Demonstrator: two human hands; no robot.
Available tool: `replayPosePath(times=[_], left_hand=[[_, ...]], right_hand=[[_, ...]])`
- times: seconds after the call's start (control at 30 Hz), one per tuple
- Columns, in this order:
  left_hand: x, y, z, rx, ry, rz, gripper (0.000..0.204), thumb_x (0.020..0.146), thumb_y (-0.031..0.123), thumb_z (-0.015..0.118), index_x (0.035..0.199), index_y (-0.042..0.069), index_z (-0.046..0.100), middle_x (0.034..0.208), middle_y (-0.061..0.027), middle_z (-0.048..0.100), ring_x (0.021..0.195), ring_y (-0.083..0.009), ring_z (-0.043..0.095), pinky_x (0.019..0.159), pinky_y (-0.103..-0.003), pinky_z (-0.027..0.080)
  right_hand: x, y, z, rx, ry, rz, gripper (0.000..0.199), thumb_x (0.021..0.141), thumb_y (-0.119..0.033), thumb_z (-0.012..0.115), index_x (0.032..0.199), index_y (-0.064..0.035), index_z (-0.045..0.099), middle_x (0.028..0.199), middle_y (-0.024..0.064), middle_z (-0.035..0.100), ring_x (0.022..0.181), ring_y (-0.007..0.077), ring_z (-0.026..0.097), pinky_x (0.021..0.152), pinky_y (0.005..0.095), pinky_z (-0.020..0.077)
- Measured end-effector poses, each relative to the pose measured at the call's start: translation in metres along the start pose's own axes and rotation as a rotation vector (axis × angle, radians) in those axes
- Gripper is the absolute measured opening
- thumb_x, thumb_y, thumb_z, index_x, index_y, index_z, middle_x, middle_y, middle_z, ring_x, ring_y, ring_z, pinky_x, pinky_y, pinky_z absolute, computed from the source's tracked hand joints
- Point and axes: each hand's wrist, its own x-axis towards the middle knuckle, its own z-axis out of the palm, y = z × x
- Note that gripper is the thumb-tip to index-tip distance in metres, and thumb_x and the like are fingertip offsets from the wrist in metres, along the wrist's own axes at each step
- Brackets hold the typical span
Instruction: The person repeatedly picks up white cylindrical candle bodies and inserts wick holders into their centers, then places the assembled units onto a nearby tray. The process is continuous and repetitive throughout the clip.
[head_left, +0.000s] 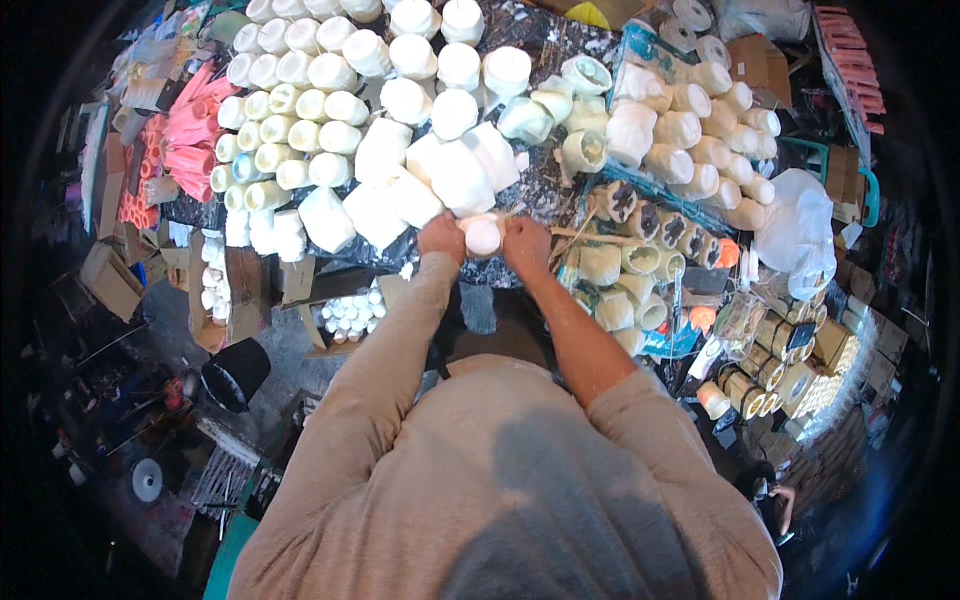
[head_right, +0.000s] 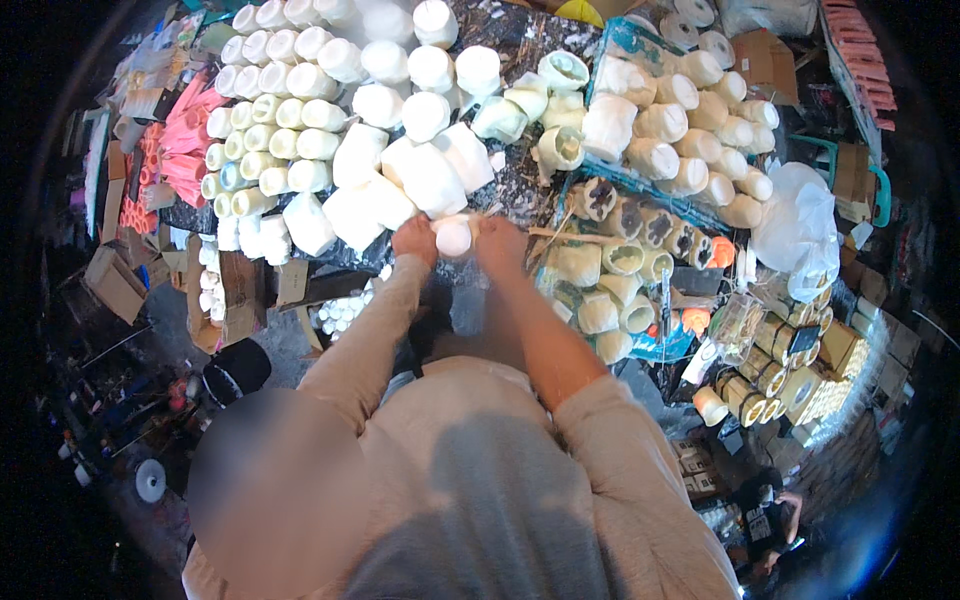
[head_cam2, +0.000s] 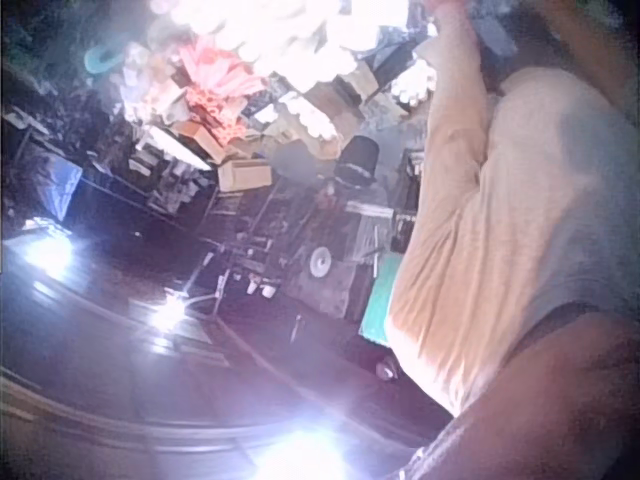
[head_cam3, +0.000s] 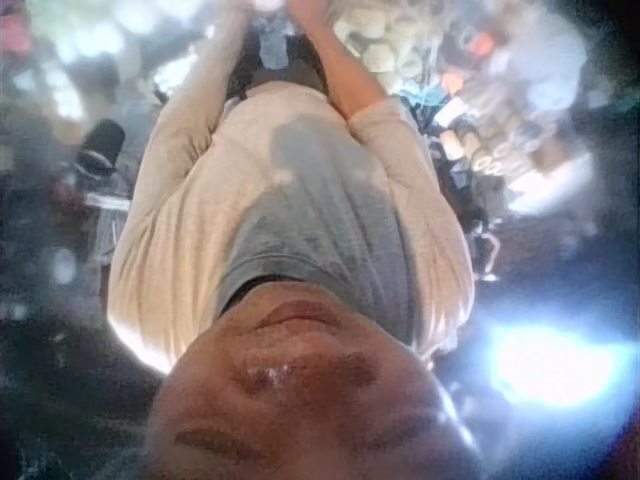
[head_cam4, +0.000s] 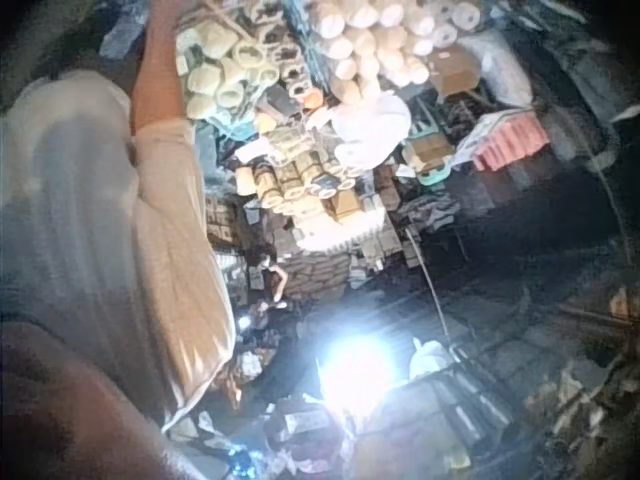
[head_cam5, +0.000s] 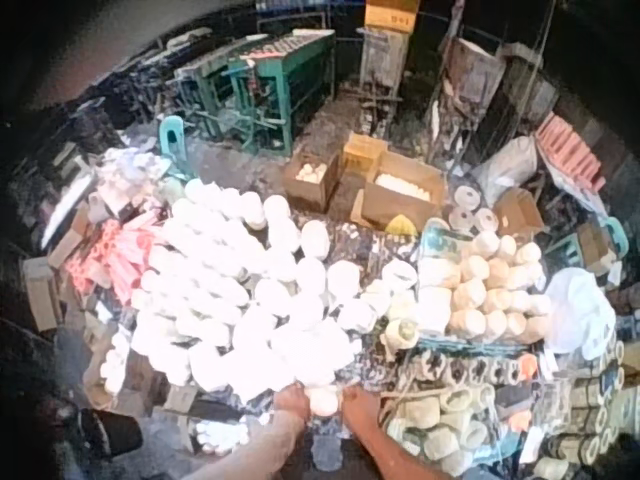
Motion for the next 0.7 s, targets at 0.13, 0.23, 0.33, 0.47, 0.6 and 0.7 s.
replayPosePath(times=[0.13,0.23,0.33,0.47,0.6,0.7], left_hand=[[-0.016,0.012,-0.013,-0.573,0.03,-0.21,0.063,0.106,0.05,0.041,0.099,-0.004,0.072,0.1,-0.0269,0.073,0.095,-0.0437,0.068,0.086,-0.049,0.052],[-0.027,0.013,-0.031,-0.84,-0.108,-0.232,0.078,0.103,0.065,0.041,0.099,-0.006,0.073,0.095,-0.0275,0.072,0.087,-0.0403,0.067,0.081,-0.047,0.05],[-0.05,0.01,-0.048,-0.803,-0.135,-0.013,0.084,0.101,0.07,0.041,0.093,-0.008,0.072,0.088,-0.0259,0.071,0.08,-0.0354,0.066,0.076,-0.046,0.05],[-0.077,0.025,-0.066,-0.802,-0.163,-0.144,0.084,0.101,0.069,0.042,0.084,-0.008,0.071,0.079,-0.019,0.071,0.078,-0.0327,0.067,0.072,-0.046,0.05],[-0.079,0.051,-0.083,-1.229,-0.149,-0.013,0.058,0.1,0.05,0.063,0.103,-0.008,0.068,0.091,-0.0162,0.073,0.084,-0.0271,0.071,0.073,-0.044,0.056],[-0.084,0.065,-0.09,-1.731,-0.216,-0.097,0.05,0.096,0.035,0.075,0.116,-0.01,0.062,0.104,-0.0173,0.072,0.095,-0.0284,0.072,0.082,-0.045,0.059]], right_hand=[[-0.019,0.017,0.007,0.155,-0.087,0.033,0.03,0.102,-0.024,0.06,0.09,0.002,0.066,0.077,0.0106,0.067,0.071,0.0199,0.06,0.07,0.0383,0.0502],[-0.035,0.015,-0.001,0.577,-0.237,0.147,0.029,0.107,-0.021,0.055,0.093,0.0027,0.066,0.082,0.0025,0.063,0.076,0.0101,0.051,0.07,0.0318,0.0468],[-0.05,0.007,-0.039,0.496,-0.221,-0.029,0.029,0.108,-0.02,0.053,0.096,0.0019,0.066,0.088,0.002,0.064,0.079,0.0099,0.052,0.074,0.0308,0.0467],[-0.064,-0.019,-0.069,0.246,-0.054,-0.128,0.026,0.107,-0.021,0.055,0.103,0.0011,0.069,0.09,0.0051,0.067,0.083,0.0153,0.061,0.074,0.0338,0.0508],[-0.057,-0.04,-0.07,1.079,-0.155,0.277,0.028,0.107,-0.02,0.057,0.103,0.0056,0.068,0.095,0.0103,0.07,0.085,0.0194,0.065,0.075,0.0373,0.0544],[-0.05,-0.052,-0.073,1.284,-0.138,0.231,0.023,0.104,-0.016,0.059,0.106,0.0057,0.066,0.099,0.0131,0.071,0.086,0.0234,0.069,0.077,0.0397,0.0581]])
